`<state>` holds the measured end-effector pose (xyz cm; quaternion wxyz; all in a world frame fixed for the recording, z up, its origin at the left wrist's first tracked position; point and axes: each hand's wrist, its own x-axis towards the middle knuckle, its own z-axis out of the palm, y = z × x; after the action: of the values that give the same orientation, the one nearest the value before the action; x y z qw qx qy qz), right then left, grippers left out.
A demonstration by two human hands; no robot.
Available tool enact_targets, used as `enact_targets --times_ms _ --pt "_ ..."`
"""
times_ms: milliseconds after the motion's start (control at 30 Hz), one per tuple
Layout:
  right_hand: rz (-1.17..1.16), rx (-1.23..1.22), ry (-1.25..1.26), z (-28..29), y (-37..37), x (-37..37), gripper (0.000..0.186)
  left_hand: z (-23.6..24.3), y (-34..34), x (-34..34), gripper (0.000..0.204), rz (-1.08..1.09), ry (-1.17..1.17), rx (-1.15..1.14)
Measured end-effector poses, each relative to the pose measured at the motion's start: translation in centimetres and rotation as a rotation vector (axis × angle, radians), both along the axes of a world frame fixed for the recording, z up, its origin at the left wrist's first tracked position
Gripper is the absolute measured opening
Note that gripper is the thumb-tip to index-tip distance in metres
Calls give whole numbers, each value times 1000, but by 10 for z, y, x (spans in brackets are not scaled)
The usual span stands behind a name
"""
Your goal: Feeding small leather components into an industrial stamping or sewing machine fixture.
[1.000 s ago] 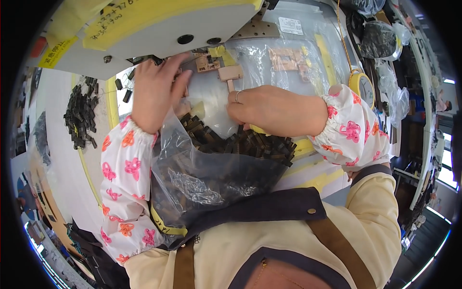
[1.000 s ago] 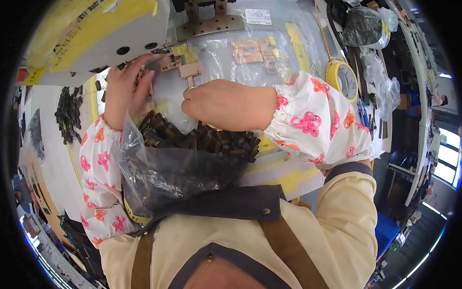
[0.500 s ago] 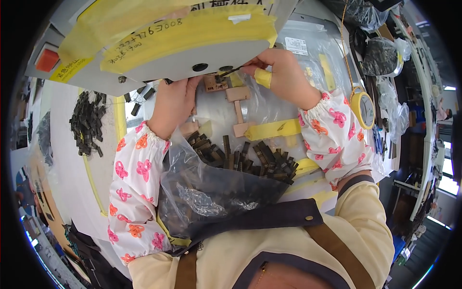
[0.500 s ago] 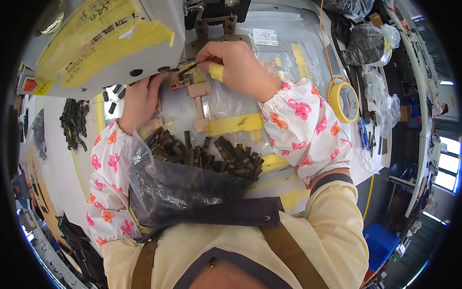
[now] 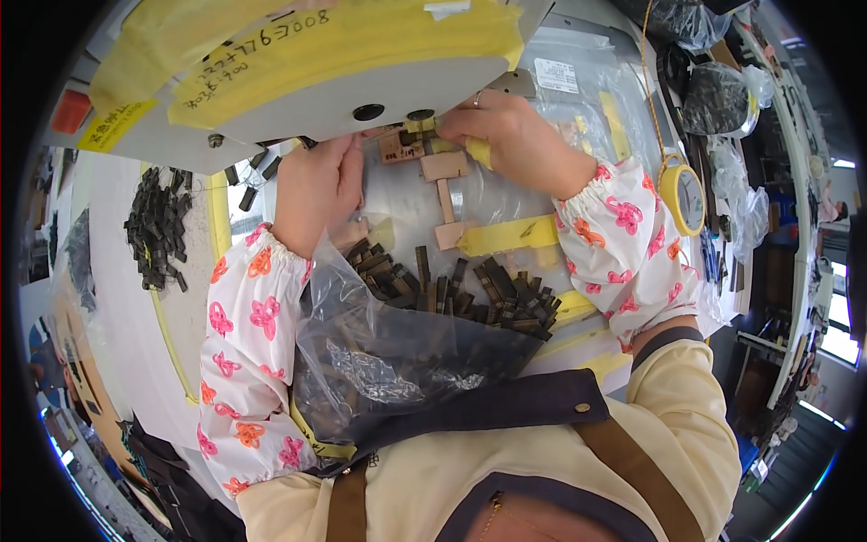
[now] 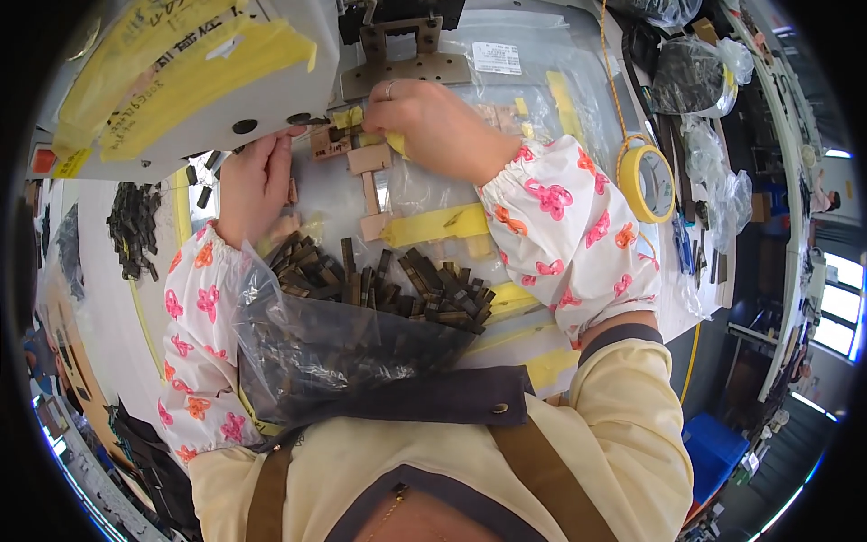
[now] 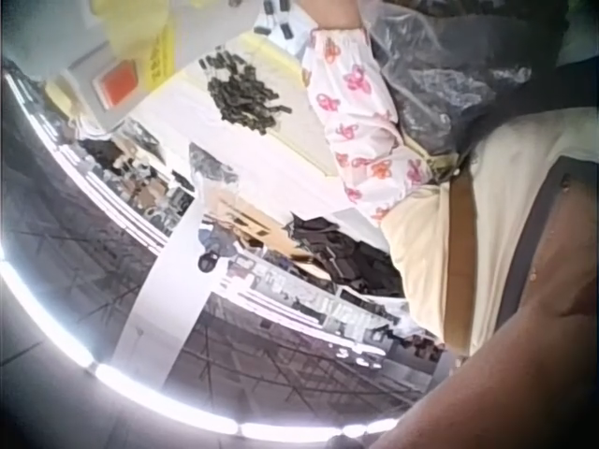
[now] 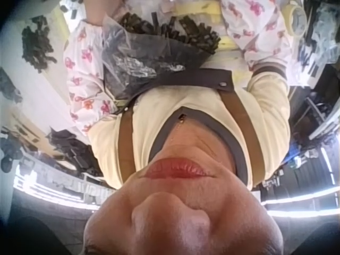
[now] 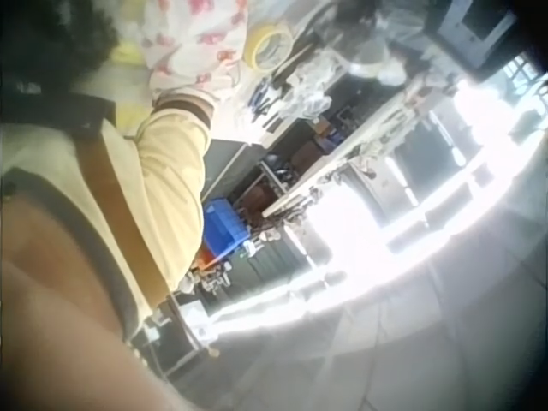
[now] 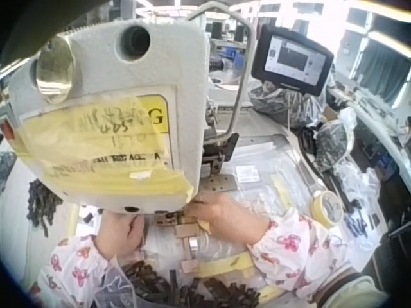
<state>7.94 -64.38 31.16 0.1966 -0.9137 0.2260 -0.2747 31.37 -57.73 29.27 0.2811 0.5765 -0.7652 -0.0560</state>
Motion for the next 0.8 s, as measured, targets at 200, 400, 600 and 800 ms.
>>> enact_targets --times_ms 200,400,600,800 --pt "-33 -49 -46 -4 2 7 15 16 0 -13 28 -263 -18 -107" --pt "-95 26 -62 -6 7 23 13 20 -2 -17 30 -188 -216 59" --pt "-92 -44 -27 -7 11 19 14 13 -1 -12 24 -217 -109 -100" --pt "-113 -105 6 -4 12 22 15 14 1 -6 21 -210 98 -38"
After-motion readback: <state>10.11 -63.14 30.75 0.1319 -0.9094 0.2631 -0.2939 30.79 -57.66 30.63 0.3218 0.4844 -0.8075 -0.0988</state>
